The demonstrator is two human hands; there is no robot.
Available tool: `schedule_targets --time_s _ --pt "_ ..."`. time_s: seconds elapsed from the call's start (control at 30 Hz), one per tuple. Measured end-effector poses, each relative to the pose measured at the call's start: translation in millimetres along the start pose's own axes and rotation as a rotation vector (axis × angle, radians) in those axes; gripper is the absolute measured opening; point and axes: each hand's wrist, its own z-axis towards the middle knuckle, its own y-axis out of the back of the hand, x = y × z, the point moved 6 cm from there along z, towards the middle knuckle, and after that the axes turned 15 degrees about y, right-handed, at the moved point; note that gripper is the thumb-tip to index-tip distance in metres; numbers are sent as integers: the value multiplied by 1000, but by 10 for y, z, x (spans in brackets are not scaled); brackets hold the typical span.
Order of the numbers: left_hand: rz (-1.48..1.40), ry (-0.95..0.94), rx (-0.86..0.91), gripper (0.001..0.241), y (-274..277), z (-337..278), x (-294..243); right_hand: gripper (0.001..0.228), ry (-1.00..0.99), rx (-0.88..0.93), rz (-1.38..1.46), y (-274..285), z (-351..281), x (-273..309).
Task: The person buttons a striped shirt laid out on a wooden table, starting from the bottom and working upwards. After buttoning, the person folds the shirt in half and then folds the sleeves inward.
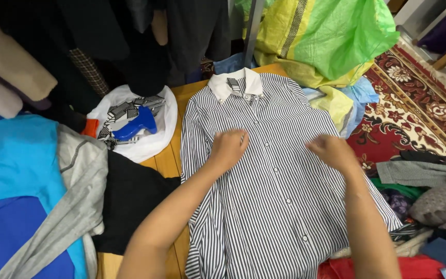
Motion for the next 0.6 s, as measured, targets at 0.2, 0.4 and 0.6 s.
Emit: schedule_targets --time_s 0.2,0.4,0.6 --pt "-150 138 -36 52 -96 458 114 34 347 -451 127 -843 1288 -287" --pt "220 294 -59 69 -350 535 644 73 36 -80 42 -730 1397 444" --pt "246 353 -42 71 -313 687 781 69 13 -11 -109 -716 1619 791"
